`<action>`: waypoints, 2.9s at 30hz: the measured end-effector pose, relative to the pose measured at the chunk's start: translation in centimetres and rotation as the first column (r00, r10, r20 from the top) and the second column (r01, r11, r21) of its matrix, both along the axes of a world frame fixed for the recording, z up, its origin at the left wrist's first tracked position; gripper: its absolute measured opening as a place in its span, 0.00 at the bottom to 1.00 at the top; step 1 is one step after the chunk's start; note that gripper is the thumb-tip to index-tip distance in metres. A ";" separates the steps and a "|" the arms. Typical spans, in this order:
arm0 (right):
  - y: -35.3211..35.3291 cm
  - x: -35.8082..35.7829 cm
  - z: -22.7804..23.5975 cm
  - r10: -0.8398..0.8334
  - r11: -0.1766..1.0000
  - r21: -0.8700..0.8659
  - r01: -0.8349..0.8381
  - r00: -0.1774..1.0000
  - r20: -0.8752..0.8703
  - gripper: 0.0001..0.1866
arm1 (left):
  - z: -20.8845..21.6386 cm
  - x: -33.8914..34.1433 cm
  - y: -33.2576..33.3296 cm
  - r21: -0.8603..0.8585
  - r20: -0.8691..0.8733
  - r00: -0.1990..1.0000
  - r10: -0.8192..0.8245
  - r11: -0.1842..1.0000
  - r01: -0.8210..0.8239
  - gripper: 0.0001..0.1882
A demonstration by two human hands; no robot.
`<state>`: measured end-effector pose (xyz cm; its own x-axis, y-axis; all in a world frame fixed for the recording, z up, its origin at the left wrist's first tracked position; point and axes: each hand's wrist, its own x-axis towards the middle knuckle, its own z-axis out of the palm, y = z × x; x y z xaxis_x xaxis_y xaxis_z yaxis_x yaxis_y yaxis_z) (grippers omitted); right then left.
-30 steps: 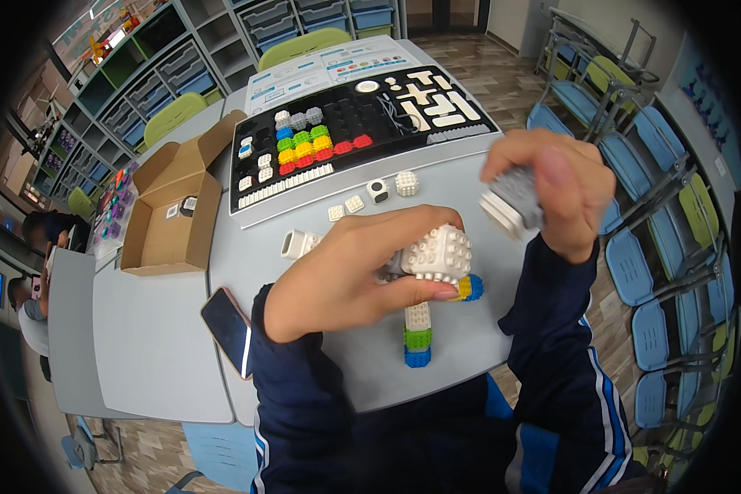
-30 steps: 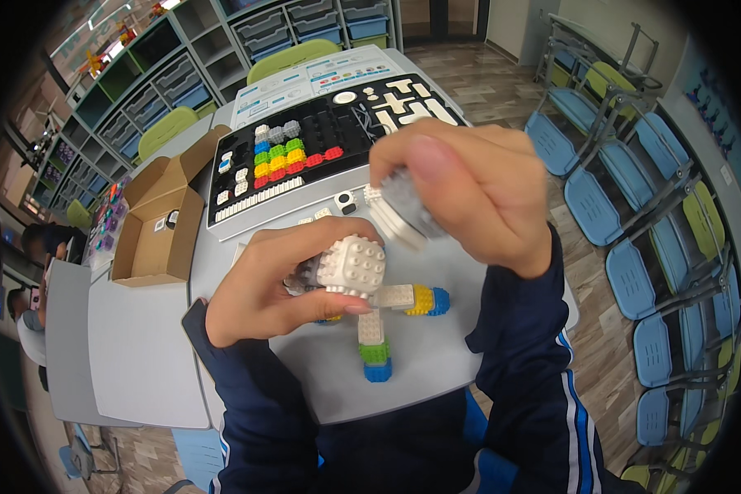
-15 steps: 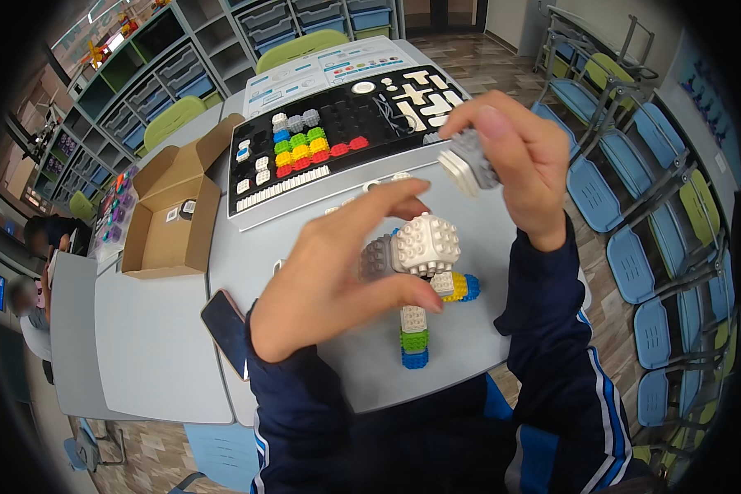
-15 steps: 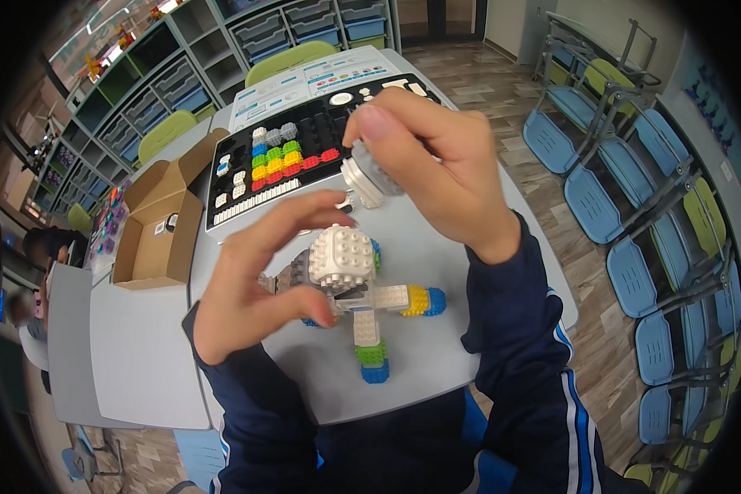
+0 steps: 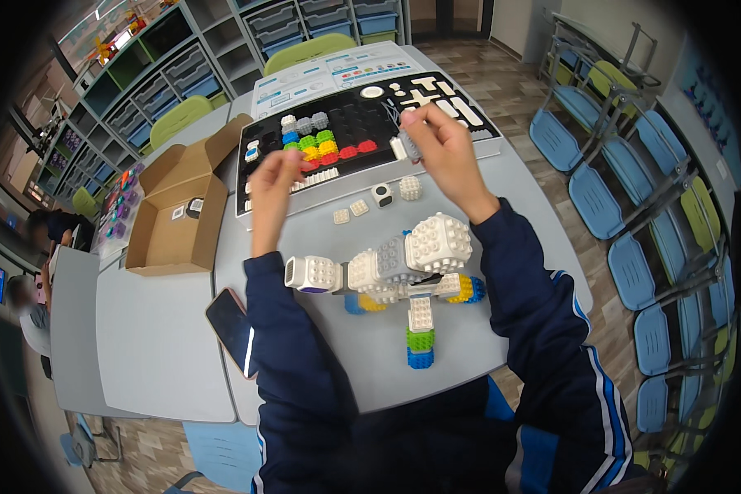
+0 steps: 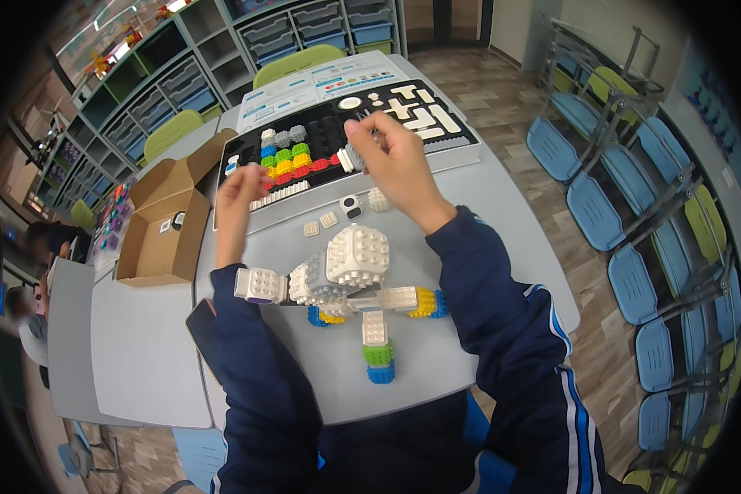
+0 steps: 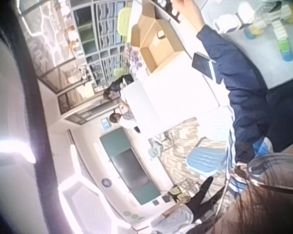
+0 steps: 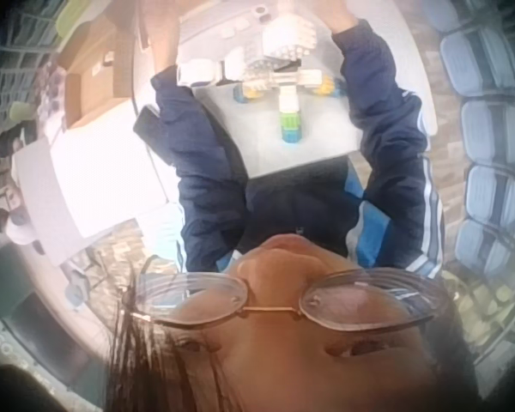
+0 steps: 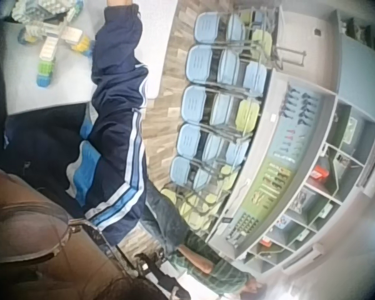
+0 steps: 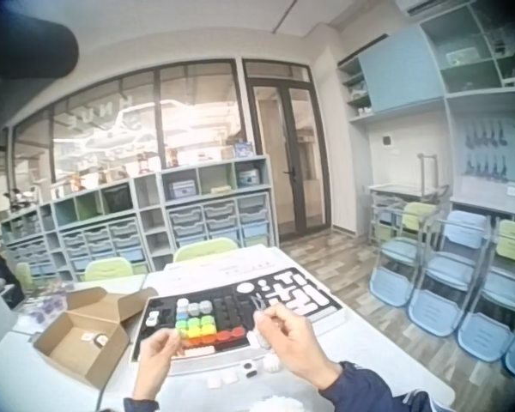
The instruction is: The person disassembles a multi-colored block structure on a table. They remove individual white, gray, and black pieces one by one, placing them on the table surface. The structure is reduced to a smaller base as the person continues to separate and set aside the components.
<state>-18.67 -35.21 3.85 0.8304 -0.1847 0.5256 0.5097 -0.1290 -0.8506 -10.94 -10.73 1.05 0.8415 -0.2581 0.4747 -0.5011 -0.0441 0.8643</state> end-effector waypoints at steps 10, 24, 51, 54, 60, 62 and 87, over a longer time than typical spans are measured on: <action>2.2 1.2 -3.9 -0.064 0.994 -0.098 0.054 0.993 -0.099 0.18 | -3.8 -3.8 -9.3 0.143 0.019 0.994 -0.106 0.984 0.102 0.28; 2.5 1.9 -5.8 -0.028 0.999 -0.046 0.026 0.999 -0.040 0.14 | -5.1 -3.4 -9.1 -0.063 -0.096 0.992 -0.085 0.995 0.079 0.26; -7.2 1.9 -4.1 -0.136 0.495 -0.841 -0.219 0.936 -0.324 0.23 | -4.3 -0.6 -0.5 0.833 -0.128 0.957 0.260 0.552 -0.039 0.22; -7.4 2.2 -5.4 -0.196 0.462 -0.863 -0.205 0.925 -0.325 0.24 | -5.7 -0.9 -1.3 0.840 -0.033 0.940 0.339 0.519 -0.158 0.23; -7.3 2.4 -5.8 -0.238 0.423 -0.851 -0.312 0.867 -0.437 0.28 | -5.0 -0.8 -1.0 0.877 -0.104 0.931 0.351 0.473 -0.081 0.24; -7.8 2.2 -6.0 -0.234 0.425 -0.845 -0.325 0.862 -0.449 0.29 | -3.8 -1.3 -1.2 0.867 -0.181 0.922 0.341 0.498 -0.014 0.25; -0.5 -11.0 7.3 0.409 0.642 -0.714 -0.278 0.912 0.013 0.21 | 10.1 -15.9 -2.7 0.596 0.297 0.894 -0.336 0.797 0.102 0.33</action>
<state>-29.71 -35.74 11.16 0.6512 0.5617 0.5103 0.7564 -0.4257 -0.4966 -26.87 -13.40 11.13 0.5183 -0.7271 0.4502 -0.8300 -0.3008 0.4697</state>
